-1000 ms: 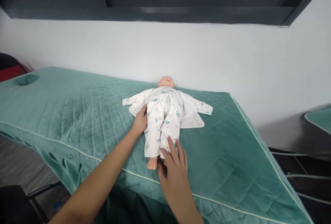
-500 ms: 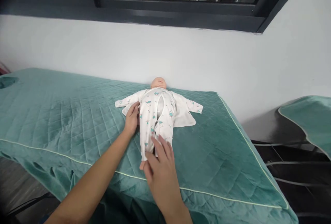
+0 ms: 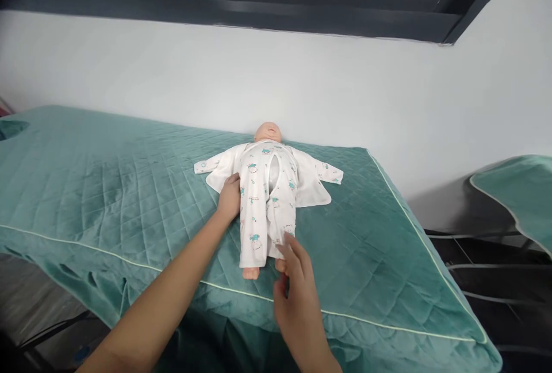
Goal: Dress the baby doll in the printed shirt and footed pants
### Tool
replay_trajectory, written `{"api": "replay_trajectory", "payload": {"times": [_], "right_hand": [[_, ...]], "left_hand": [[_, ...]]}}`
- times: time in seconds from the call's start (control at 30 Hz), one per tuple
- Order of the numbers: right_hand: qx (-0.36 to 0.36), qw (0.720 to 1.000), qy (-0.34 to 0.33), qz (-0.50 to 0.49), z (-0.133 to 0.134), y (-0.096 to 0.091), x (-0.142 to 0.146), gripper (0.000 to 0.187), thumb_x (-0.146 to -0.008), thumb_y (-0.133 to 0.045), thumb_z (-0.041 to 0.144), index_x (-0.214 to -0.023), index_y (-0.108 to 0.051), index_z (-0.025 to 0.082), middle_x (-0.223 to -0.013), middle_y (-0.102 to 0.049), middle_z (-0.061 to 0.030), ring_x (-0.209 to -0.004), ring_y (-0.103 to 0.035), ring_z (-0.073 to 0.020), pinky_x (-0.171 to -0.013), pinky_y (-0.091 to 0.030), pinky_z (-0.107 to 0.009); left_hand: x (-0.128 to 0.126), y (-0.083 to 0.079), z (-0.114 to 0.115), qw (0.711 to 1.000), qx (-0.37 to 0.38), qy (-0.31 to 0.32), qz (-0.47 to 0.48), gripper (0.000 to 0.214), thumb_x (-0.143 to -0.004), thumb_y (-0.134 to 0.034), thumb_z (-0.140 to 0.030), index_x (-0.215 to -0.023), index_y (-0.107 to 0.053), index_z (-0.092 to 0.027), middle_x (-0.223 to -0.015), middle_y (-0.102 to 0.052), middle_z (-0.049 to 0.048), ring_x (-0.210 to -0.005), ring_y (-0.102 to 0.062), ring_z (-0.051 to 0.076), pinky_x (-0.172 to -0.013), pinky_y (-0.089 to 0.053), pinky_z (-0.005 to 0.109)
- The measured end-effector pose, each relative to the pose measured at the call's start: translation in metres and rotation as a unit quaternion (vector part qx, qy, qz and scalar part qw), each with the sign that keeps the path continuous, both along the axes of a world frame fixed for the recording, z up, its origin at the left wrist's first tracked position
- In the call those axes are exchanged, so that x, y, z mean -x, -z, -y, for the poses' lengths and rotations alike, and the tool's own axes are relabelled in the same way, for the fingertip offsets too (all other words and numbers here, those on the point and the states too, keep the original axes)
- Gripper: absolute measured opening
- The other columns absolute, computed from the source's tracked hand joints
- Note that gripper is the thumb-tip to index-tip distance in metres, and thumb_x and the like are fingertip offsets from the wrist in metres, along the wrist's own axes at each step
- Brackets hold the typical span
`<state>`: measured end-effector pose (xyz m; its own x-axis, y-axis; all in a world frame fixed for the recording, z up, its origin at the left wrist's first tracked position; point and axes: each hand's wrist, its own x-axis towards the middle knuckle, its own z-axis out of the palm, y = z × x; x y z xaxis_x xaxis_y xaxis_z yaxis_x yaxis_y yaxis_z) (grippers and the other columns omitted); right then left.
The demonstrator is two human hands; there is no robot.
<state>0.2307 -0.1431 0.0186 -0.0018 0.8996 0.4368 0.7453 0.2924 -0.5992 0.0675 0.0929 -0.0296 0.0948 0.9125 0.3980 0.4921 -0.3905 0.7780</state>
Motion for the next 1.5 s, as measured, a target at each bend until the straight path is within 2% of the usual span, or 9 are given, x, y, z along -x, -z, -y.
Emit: {"api": "replay_trajectory", "payload": {"times": [0.1,0.3,0.5,0.63,0.73,0.87,1.07,1.3,1.5], "right_hand": [[0.028,0.999,0.041,-0.001,0.001,0.011,-0.008,0.054,-0.089,-0.039,0.004,-0.139,-0.045,0.024,-0.147,-0.046,-0.0134,-0.136,-0.049,-0.0244,-0.101,-0.054,-0.043],[0.06,0.993,0.096,-0.026,-0.018,0.025,-0.021,0.019,-0.09,-0.053,0.019,-0.108,-0.058,0.02,-0.101,-0.065,-0.0091,-0.093,-0.065,-0.0247,-0.077,-0.056,-0.04],[0.039,0.998,0.021,-0.042,-0.015,-0.006,-0.02,0.009,-0.096,-0.052,0.022,-0.09,-0.058,0.022,-0.081,-0.063,-0.0018,-0.069,-0.06,-0.0165,-0.063,-0.049,-0.029],[-0.053,0.998,-0.025,-0.035,0.002,-0.036,-0.018,0.008,-0.095,-0.053,0.016,-0.097,-0.057,0.023,-0.086,-0.062,-0.0014,-0.074,-0.062,-0.0147,-0.064,-0.049,-0.026],[-0.062,0.997,-0.025,-0.024,0.005,-0.044,-0.018,0.008,-0.096,-0.056,0.016,-0.099,-0.059,0.024,-0.086,-0.062,-0.0021,-0.075,-0.062,-0.015,-0.063,-0.049,-0.026],[-0.058,0.998,-0.012,-0.002,0.002,-0.031,-0.019,0.007,-0.096,-0.059,0.02,-0.102,-0.061,0.024,-0.091,-0.062,-0.0048,-0.08,-0.063,-0.0173,-0.065,-0.051,-0.028],[-0.023,1.0,0.005,0.002,0.002,-0.004,-0.01,0.022,-0.097,-0.058,0.022,-0.119,-0.061,0.025,-0.111,-0.061,-0.0094,-0.1,-0.064,-0.0212,-0.082,-0.055,-0.035],[0.001,0.999,0.012,-0.039,-0.007,-0.015,0.011,0.007,-0.097,-0.057,0.02,-0.097,-0.064,0.022,-0.094,-0.062,-0.0045,-0.084,-0.062,-0.0171,-0.073,-0.052,-0.03],[0.014,0.997,0.034,-0.074,-0.002,-0.014,0.011,0.002,-0.096,-0.059,0.022,-0.097,-0.06,0.023,-0.091,-0.061,-0.003,-0.081,-0.06,-0.0169,-0.069,-0.05,-0.029]], "left_hand": [[0.0,0.003,-0.001,0.999,-0.018,0.002,-0.042,0.03,-0.085,-0.052,-0.014,-0.104,-0.074,-0.017,-0.117,-0.07,0.0147,-0.13,-0.054,0.03,-0.117,-0.039,0.048],[0.001,0.003,-0.002,0.998,-0.021,-0.005,-0.059,0.027,-0.086,-0.052,-0.013,-0.101,-0.074,-0.02,-0.113,-0.07,0.013,-0.126,-0.055,0.029,-0.116,-0.039,0.046],[0.002,-0.003,0.001,0.999,0.009,-0.039,-0.012,0.025,-0.086,-0.049,-0.012,-0.096,-0.071,-0.018,-0.112,-0.07,0.0133,-0.114,-0.059,0.029,-0.106,-0.046,0.046],[0.005,-0.002,0.0,0.986,0.023,-0.115,0.12,0.034,-0.088,-0.042,-0.01,-0.109,-0.067,-0.019,-0.115,-0.069,0.0095,-0.11,-0.062,0.023,-0.104,-0.048,0.04],[0.006,-0.001,-0.001,0.98,0.04,-0.121,0.153,0.034,-0.087,-0.042,-0.009,-0.11,-0.065,-0.018,-0.116,-0.069,0.0094,-0.109,-0.063,0.022,-0.105,-0.047,0.041],[0.006,-0.002,-0.001,0.983,0.043,-0.114,0.139,0.033,-0.085,-0.044,-0.008,-0.11,-0.064,-0.018,-0.116,-0.069,0.0094,-0.109,-0.064,0.022,-0.104,-0.048,0.041],[0.006,-0.002,0.0,0.983,0.037,-0.116,0.136,0.03,-0.085,-0.046,-0.009,-0.107,-0.065,-0.019,-0.111,-0.07,0.0081,-0.104,-0.065,0.021,-0.1,-0.05,0.039],[0.006,-0.001,0.0,0.984,0.039,-0.111,0.136,0.028,-0.085,-0.047,-0.01,-0.104,-0.066,-0.019,-0.107,-0.07,0.0072,-0.101,-0.064,0.021,-0.098,-0.05,0.039],[0.006,-0.004,0.001,0.983,0.035,-0.115,0.141,0.026,-0.084,-0.048,-0.01,-0.101,-0.066,-0.02,-0.105,-0.069,0.0063,-0.1,-0.063,0.02,-0.097,-0.05,0.038]]}}
